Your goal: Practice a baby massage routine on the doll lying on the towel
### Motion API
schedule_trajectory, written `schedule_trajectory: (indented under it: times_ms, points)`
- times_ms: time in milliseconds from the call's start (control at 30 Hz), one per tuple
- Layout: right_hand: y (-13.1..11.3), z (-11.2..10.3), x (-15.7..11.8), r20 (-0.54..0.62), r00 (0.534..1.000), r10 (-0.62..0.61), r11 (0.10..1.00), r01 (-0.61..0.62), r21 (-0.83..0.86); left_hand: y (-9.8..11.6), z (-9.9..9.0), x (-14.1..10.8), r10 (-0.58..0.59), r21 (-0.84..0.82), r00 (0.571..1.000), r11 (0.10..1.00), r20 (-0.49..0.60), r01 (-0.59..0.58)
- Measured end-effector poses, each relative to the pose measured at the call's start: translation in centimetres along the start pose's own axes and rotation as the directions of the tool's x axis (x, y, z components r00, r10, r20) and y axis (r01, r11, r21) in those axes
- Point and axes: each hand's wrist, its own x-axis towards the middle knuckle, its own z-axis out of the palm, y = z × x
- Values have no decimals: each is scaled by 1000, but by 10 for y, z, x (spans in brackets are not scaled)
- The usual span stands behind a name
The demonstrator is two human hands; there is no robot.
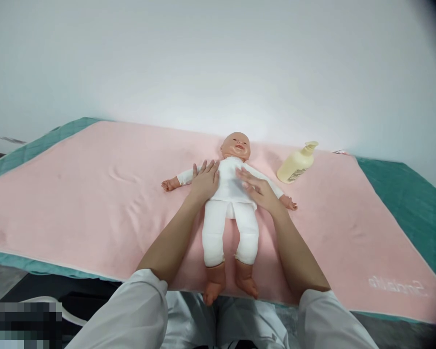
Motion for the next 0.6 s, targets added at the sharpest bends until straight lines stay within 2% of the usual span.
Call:
schedule_trajectory:
  times_ms: [67, 167, 267, 433, 600]
  points:
    - [-12, 4, -1, 94, 995, -35, 999, 32, 28, 0, -1, 0, 6, -12, 1000, 1000, 8, -6]
    - [-24, 10, 0, 230, 973, -2, 996, 23, -92, -1, -1, 0, 19, -35, 1000, 999, 16, -18]
    - [-24, 14, 3, 313, 949, 27, 983, 32, -181, -2, 0, 0, 26, -51, 1000, 998, 1, -26]
    - [-9, 14, 6, 240, 968, 80, 962, -12, -273, -1, 2, -1, 31, -62, 999, 998, -27, -32]
    - [9, 15, 7, 109, 966, 235, 901, -174, -398, 1, 2, -1, 23, -47, 1000, 999, -17, -24]
